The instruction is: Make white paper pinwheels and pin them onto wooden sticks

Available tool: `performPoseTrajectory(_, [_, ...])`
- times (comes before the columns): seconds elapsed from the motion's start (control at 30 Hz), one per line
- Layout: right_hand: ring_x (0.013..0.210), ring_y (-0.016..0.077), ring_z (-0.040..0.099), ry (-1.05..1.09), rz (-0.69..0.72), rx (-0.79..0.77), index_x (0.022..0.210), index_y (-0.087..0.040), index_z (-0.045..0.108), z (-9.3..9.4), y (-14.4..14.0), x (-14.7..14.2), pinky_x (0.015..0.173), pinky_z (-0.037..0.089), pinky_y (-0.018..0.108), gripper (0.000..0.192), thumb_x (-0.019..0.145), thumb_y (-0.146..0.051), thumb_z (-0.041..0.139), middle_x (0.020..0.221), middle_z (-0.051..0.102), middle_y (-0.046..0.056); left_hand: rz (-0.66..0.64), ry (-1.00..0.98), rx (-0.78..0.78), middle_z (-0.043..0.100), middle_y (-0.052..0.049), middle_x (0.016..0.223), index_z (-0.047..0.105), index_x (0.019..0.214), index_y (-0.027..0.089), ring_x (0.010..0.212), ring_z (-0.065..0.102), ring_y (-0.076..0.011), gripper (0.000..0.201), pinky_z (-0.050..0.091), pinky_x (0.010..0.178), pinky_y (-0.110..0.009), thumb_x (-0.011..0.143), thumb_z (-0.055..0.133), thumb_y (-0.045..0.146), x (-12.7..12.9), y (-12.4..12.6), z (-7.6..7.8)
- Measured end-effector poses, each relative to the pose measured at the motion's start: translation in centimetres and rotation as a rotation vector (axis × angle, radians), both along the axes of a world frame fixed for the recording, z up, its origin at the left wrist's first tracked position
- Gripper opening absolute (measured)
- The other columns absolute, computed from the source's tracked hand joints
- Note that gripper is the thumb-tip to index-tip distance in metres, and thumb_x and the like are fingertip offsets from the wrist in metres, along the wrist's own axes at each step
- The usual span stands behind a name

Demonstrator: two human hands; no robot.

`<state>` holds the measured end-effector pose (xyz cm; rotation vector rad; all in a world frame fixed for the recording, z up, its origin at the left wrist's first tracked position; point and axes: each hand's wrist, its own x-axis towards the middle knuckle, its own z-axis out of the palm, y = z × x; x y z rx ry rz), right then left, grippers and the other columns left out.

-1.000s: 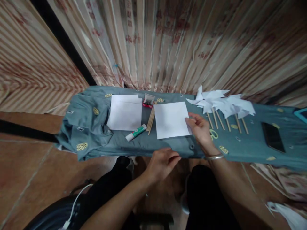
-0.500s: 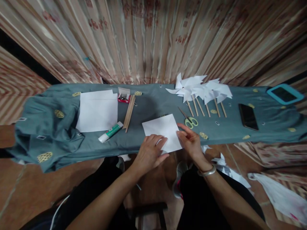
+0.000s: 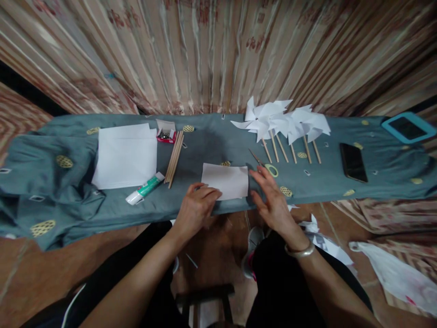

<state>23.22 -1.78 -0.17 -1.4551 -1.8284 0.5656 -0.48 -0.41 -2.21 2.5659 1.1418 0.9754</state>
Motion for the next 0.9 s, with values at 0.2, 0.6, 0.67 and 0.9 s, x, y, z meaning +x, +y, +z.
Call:
performPoseTrajectory(0.2, [0.118,0.025,0.061,-0.154,0.209,0.067,0.1,-0.023,0.071,1.0,-0.3,-0.6,0.103,0.047,0.049,0.019,0.093,-0.022,0.053,0.12,0.069,0.009,0.0,0.02,0.038,0.074,-0.006,0.104,0.068,0.102,0.019,0.098,0.067,-0.019,0.019,0.044,0.098,-0.045,0.093,0.052,0.012,-1.0,0.2,0.3])
performPoseTrajectory(0.6, [0.095,0.0235,0.071,0.04,0.027,-0.224,0.116,-0.023,0.066,-0.7,2.3,-1.6,0.082,0.056,0.037,0.032,0.086,-0.034,0.063,0.109,0.075,0.006,0.101,0.083,-0.094,0.07,-0.013,0.104,0.047,0.134,0.01,0.093,0.064,-0.024,0.043,0.051,0.088,-0.043,0.093,0.054,0.021,-1.6,-0.9,-0.5])
performPoseTrajectory(0.67, [0.089,0.0237,0.071,0.05,-0.012,-0.241,0.117,-0.022,0.066,-1.2,2.9,-2.0,0.077,0.056,0.036,0.034,0.085,-0.035,0.063,0.103,0.076,0.007,0.143,0.049,-0.096,0.067,-0.016,0.112,0.038,0.141,0.01,0.098,0.063,-0.025,0.052,0.053,0.087,-0.042,0.093,0.054,0.022,-1.7,-0.9,-0.4])
performPoseTrajectory(0.9, [0.077,0.0224,0.069,0.051,-0.129,-0.244,0.114,-0.02,0.067,-1.4,3.4,-3.3,0.071,0.054,0.035,0.034,0.085,-0.036,0.061,0.092,0.077,0.006,0.041,0.218,0.004,0.051,-0.017,0.143,0.041,0.139,0.011,0.141,0.036,-0.0279,0.045,0.037,0.111,-0.047,0.094,0.046,0.013,-0.1,-2.8,0.2])
